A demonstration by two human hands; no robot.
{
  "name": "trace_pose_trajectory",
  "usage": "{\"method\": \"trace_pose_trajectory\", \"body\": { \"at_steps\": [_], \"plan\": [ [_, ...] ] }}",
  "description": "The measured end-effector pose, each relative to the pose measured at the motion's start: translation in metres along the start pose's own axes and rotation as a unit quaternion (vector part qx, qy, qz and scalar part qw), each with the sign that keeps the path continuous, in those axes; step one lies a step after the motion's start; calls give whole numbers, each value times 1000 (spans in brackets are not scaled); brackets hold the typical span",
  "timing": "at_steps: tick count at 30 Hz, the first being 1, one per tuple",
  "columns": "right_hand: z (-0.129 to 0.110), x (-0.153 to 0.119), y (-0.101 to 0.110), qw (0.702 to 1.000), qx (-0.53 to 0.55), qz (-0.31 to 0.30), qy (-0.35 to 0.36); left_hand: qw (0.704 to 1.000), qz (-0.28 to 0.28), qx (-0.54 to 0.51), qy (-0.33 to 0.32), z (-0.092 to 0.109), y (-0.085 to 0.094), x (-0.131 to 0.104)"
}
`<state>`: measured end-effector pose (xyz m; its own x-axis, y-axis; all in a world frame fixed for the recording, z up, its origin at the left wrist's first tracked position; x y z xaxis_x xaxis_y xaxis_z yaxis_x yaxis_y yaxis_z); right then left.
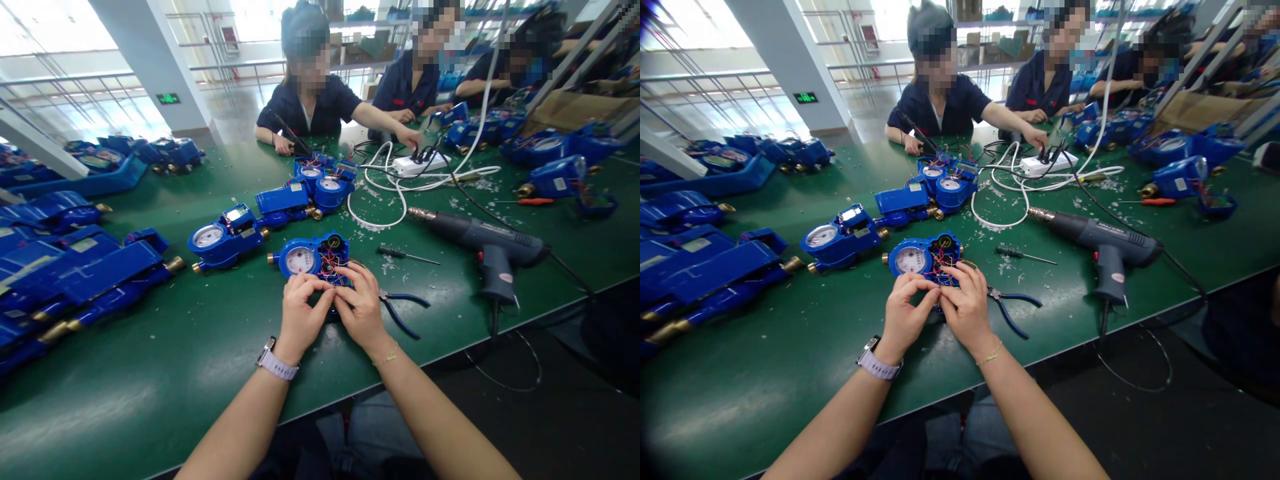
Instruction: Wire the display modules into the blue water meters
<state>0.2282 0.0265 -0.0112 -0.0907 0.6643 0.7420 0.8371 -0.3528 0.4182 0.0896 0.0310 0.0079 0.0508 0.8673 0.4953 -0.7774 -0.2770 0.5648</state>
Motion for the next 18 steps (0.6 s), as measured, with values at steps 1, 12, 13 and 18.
{"method": "trace_pose_trajectory", "body": {
  "at_steps": [1,12,13,18],
  "plan": [
    [0,0,0,1000,0,-1,-4,1000,-1,0,-1,0,1,1],
    [3,1,3,997,47,17,-62,992,19,-120,45,-8,7,3],
    [4,1,4,996,57,23,-69,992,18,-121,37,-7,8,2],
    [9,0,7,987,102,52,-114,998,-5,-67,-2,-5,14,2]
  ]
}}
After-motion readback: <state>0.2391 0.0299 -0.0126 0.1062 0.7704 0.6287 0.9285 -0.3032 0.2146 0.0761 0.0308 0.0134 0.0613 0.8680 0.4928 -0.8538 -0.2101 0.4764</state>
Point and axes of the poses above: each hand's wrist, its own x-axis towards the middle knuckle, its own y-axis out of the back of the hand, z = x × y, the point moved 1 cm from there along x, towards the middle knuckle, and after that the axes turned 9 degrees about x, right-handed, at the moved point
